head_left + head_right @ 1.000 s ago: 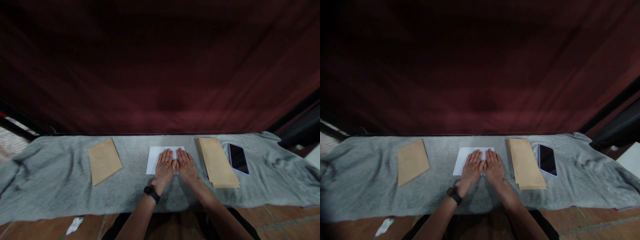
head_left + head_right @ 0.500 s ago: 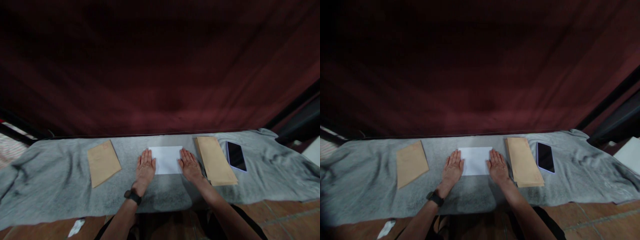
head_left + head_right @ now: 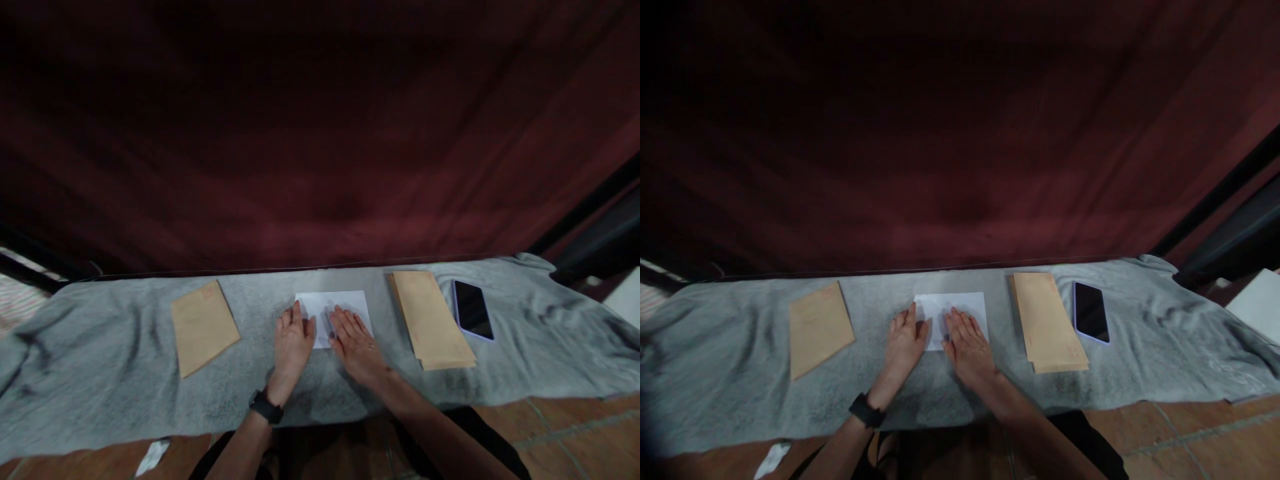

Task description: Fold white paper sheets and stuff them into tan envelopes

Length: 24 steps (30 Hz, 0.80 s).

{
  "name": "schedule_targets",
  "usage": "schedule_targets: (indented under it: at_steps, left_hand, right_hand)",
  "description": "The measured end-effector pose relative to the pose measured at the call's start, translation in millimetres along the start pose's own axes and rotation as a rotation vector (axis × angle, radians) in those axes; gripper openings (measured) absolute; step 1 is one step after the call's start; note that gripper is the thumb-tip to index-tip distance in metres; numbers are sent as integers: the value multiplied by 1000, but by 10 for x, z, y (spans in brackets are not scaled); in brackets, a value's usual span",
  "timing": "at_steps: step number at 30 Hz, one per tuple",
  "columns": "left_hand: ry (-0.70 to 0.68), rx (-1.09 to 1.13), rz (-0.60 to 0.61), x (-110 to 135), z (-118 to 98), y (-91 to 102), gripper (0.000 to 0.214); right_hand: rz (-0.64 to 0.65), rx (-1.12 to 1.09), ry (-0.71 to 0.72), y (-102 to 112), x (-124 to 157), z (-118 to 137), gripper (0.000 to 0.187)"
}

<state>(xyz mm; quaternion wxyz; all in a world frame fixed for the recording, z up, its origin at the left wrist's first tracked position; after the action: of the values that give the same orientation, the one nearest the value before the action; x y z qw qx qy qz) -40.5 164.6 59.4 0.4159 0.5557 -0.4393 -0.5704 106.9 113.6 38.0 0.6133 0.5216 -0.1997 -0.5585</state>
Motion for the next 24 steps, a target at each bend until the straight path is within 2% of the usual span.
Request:
schedule_targets:
  at_steps: [4,10,13,16,20,22,24]
  left_hand:
    - [-13,-27,12,45,-36,18,58]
    - [45,34,54,-8,127,-56,61]
    - [115,118,118,-42,219,-134,65]
    - [219,293,188,-77,343,-229,66]
    - [378,778,288,-97,473,-403,49]
    - [387,957,335,-100,444,-432,32]
    - [358,1039,358,-98,378,-373,26]
  right_hand:
    - [25,-20,11,-149,37,115,53]
    - [-10,35,-84,-98,58,-133,55]
    - [-33,82,-119,-34,97,-275,54]
    - [-40,117,-143,8,130,-387,56]
    - [-24,119,-166,50,124,-448,59]
    - [-8,88,-162,79,100,-407,59]
    - [22,31,-117,105,66,-290,62]
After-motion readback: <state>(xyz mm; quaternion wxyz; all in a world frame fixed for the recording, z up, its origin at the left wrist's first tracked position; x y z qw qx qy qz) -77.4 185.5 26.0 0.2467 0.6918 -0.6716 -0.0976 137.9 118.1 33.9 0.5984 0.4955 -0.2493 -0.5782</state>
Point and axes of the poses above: each hand's wrist, its own x-axis away from the middle knuckle, its own y-axis out of the back of the hand, z = x × y, the point moved 9 cm from there along -x, towards the middle knuckle, and after that the axes turned 10 degrees about -x, right-handed, at the moved point
